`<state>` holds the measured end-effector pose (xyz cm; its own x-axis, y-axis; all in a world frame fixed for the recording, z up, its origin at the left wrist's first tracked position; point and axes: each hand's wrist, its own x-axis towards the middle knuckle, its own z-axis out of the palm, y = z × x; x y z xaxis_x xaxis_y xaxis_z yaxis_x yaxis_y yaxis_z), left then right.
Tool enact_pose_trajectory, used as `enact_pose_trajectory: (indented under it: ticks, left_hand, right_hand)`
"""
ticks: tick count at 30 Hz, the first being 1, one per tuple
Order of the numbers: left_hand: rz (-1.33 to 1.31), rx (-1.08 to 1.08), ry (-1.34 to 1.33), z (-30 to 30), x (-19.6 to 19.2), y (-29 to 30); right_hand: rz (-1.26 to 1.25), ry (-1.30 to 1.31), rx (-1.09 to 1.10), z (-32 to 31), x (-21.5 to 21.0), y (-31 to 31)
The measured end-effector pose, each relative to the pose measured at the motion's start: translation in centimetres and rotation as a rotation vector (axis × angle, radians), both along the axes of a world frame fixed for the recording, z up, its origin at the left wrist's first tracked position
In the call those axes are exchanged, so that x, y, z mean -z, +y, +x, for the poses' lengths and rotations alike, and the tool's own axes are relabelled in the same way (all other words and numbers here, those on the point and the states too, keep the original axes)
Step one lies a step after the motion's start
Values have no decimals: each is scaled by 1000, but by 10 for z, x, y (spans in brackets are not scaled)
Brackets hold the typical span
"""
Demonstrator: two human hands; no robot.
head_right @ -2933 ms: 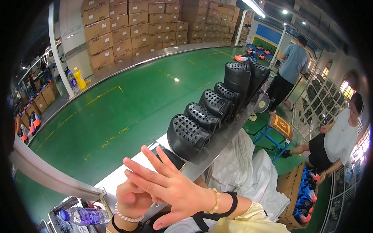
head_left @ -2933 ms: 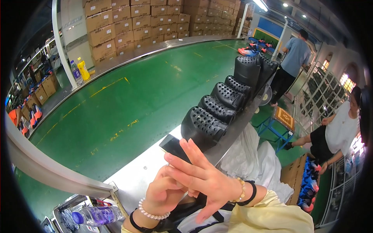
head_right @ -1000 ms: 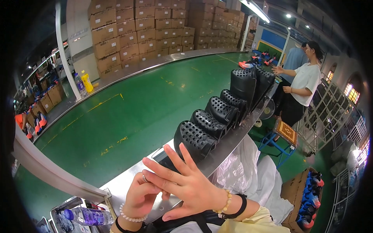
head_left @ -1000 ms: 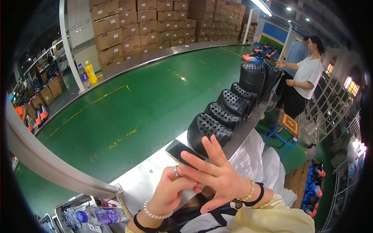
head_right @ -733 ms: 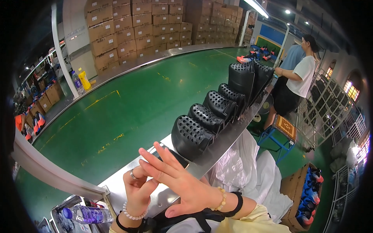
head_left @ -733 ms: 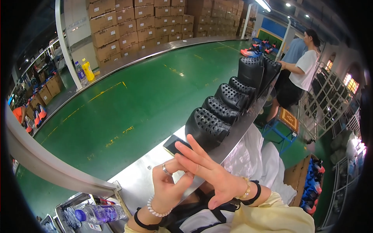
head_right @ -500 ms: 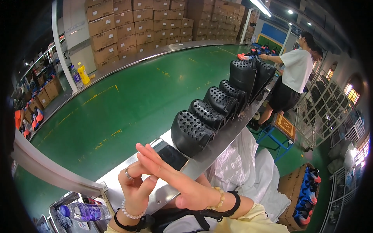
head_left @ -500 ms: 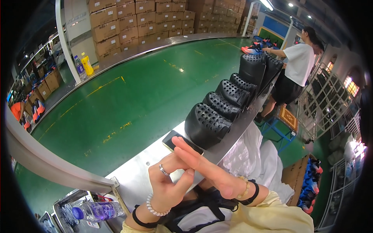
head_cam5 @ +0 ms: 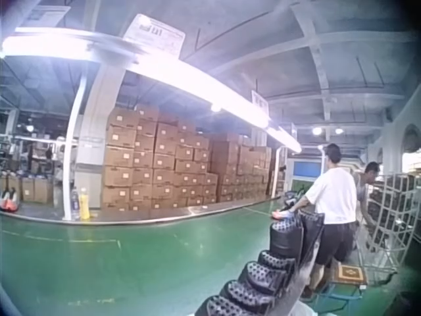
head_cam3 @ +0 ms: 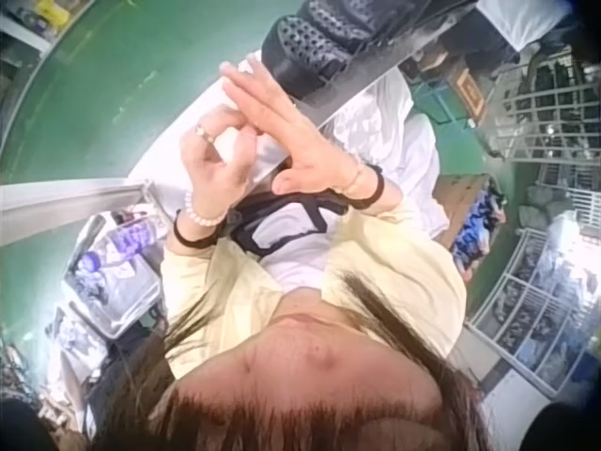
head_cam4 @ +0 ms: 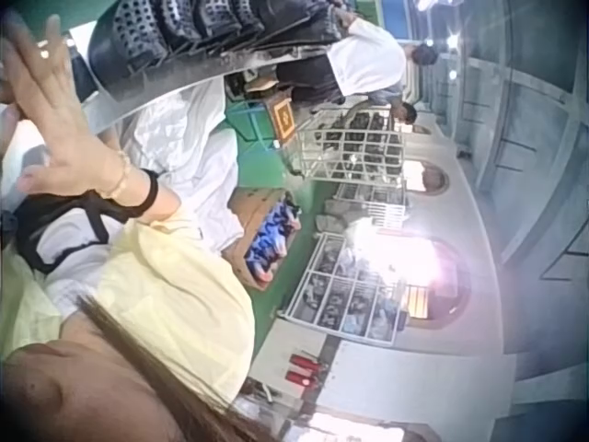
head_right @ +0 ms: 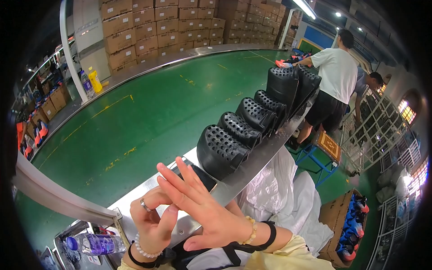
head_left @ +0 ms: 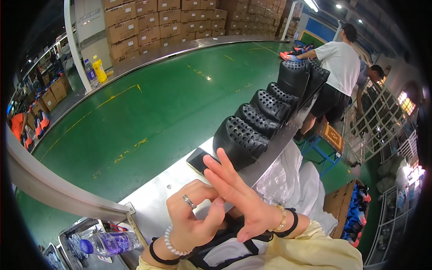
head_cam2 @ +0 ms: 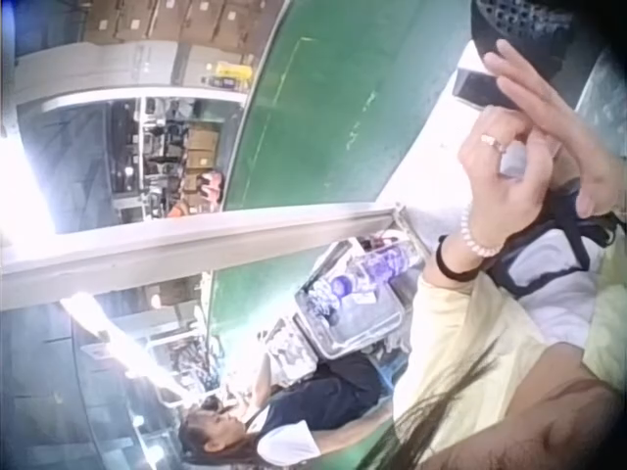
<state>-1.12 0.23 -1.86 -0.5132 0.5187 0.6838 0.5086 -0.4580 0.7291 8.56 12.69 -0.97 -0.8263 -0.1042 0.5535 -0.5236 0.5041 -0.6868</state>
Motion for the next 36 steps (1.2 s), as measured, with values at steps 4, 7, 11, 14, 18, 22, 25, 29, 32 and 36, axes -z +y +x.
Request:
enact_pose_trajectory:
  ticks: [4,7,11,14,18,22,25,29,32,36]
  left_hand:
    - [-42,-19,15,0,-3,-3]
    - [-77,-135,171,-2,-7,-1]
    - [-11,-397,408,-13,-7,6]
    - [21,-397,385,-17,-7,-2]
    - [27,-259,320,-4,-14,-11]
    - [35,-186,340,-2,-14,-13]
    - [3,-169,334,-2,-16,-13]
    - [7,-145,315,-4,-18,-14]
    - [1,-122,292,-5,-17,-13]
    - [7,-101,242,-3,-17,-12]
  right_hand:
    - [200,5,95,2,2,5]
    - [47,-12,14,1,1,2]
    - [-293,-46,-238,7,-4,-11]
    - [-675,-406,-205,15,-30,-18]
    - [-921,-301,-450,11,-13,-20]
    - [-907,-280,-517,10,-14,-22]
    - [-824,-318,-463,9,-13,-18]
    - [-656,-326,-309,11,-12,-21]
    - [-470,-166,-228,5,-5,-20]
    - [-260,-48,-194,1,-1,-12]
